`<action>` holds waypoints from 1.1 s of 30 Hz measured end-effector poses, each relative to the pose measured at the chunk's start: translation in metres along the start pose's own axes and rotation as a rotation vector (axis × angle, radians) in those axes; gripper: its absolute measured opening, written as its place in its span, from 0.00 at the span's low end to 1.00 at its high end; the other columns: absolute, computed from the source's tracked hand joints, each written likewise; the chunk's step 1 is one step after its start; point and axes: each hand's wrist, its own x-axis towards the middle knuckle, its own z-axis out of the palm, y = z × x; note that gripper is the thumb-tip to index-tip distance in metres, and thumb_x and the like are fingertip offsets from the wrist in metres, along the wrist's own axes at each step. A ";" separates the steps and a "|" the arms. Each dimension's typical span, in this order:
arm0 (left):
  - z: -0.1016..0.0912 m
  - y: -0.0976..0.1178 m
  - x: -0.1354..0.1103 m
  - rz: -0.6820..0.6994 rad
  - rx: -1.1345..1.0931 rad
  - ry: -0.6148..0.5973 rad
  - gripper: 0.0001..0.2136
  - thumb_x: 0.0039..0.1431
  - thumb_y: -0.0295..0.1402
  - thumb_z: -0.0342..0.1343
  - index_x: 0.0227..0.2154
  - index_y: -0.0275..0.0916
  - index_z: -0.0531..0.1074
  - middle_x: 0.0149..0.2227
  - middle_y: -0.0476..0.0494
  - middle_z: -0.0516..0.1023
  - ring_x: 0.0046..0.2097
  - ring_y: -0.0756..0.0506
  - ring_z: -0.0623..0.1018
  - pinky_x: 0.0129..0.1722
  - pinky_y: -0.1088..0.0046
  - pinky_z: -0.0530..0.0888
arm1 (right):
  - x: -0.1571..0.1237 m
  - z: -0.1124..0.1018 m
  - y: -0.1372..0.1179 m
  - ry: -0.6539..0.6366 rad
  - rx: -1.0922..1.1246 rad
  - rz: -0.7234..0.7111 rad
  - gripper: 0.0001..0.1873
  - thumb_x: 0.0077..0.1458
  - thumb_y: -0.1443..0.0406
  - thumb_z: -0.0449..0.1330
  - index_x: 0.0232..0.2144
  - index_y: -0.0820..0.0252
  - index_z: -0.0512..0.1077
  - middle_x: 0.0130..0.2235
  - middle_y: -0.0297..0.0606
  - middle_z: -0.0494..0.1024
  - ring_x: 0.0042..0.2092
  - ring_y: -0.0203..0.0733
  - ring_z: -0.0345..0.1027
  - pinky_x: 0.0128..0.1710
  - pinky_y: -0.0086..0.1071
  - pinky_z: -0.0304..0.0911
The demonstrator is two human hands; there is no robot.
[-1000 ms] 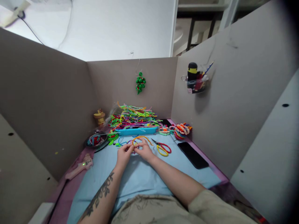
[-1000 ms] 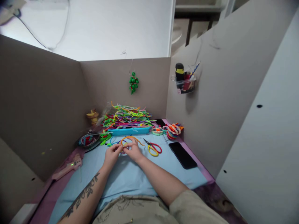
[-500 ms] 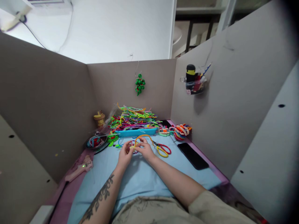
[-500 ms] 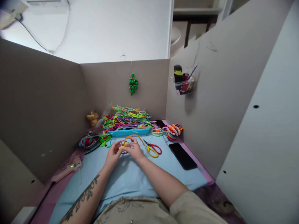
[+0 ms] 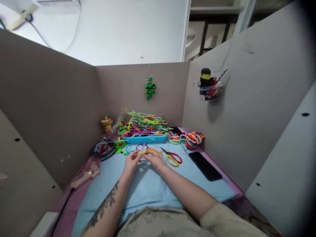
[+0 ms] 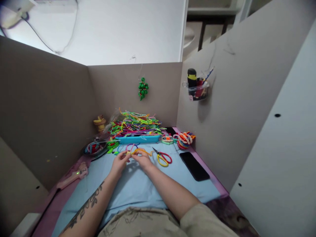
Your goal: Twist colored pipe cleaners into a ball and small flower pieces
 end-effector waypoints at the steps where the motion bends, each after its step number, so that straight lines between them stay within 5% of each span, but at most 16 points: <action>1: 0.000 0.001 0.000 -0.029 -0.014 0.001 0.23 0.40 0.44 0.60 0.37 0.33 0.70 0.26 0.45 0.74 0.24 0.51 0.70 0.23 0.77 0.65 | -0.001 0.001 0.000 -0.009 -0.026 -0.008 0.10 0.43 0.58 0.60 0.23 0.60 0.71 0.35 0.37 0.72 0.40 0.42 0.66 0.42 0.35 0.60; 9: -0.003 0.005 -0.001 -0.010 -0.015 0.017 0.22 0.36 0.46 0.60 0.31 0.32 0.74 0.19 0.49 0.71 0.19 0.53 0.66 0.19 0.78 0.62 | -0.002 -0.005 -0.003 0.052 -0.183 -0.100 0.14 0.46 0.60 0.58 0.37 0.56 0.69 0.42 0.37 0.65 0.43 0.40 0.62 0.39 0.32 0.61; 15: -0.001 0.004 -0.001 -0.006 0.044 -0.021 0.20 0.39 0.45 0.60 0.31 0.33 0.74 0.18 0.50 0.71 0.18 0.54 0.64 0.18 0.79 0.58 | 0.001 -0.007 -0.006 0.029 -0.148 -0.115 0.06 0.47 0.61 0.58 0.25 0.58 0.72 0.41 0.37 0.64 0.47 0.40 0.60 0.45 0.32 0.58; 23: 0.001 0.002 -0.002 0.019 0.006 -0.056 0.19 0.40 0.42 0.60 0.34 0.32 0.72 0.26 0.45 0.76 0.25 0.50 0.71 0.23 0.78 0.65 | 0.003 -0.002 0.006 0.079 -0.082 -0.058 0.08 0.46 0.60 0.57 0.28 0.59 0.69 0.39 0.38 0.66 0.39 0.39 0.64 0.37 0.31 0.62; 33: 0.001 -0.006 0.001 0.094 0.038 -0.137 0.21 0.39 0.38 0.62 0.38 0.31 0.73 0.29 0.42 0.77 0.29 0.48 0.74 0.29 0.75 0.69 | 0.005 0.002 0.009 0.025 -0.103 -0.007 0.12 0.48 0.59 0.53 0.27 0.61 0.72 0.32 0.37 0.73 0.38 0.40 0.66 0.41 0.31 0.60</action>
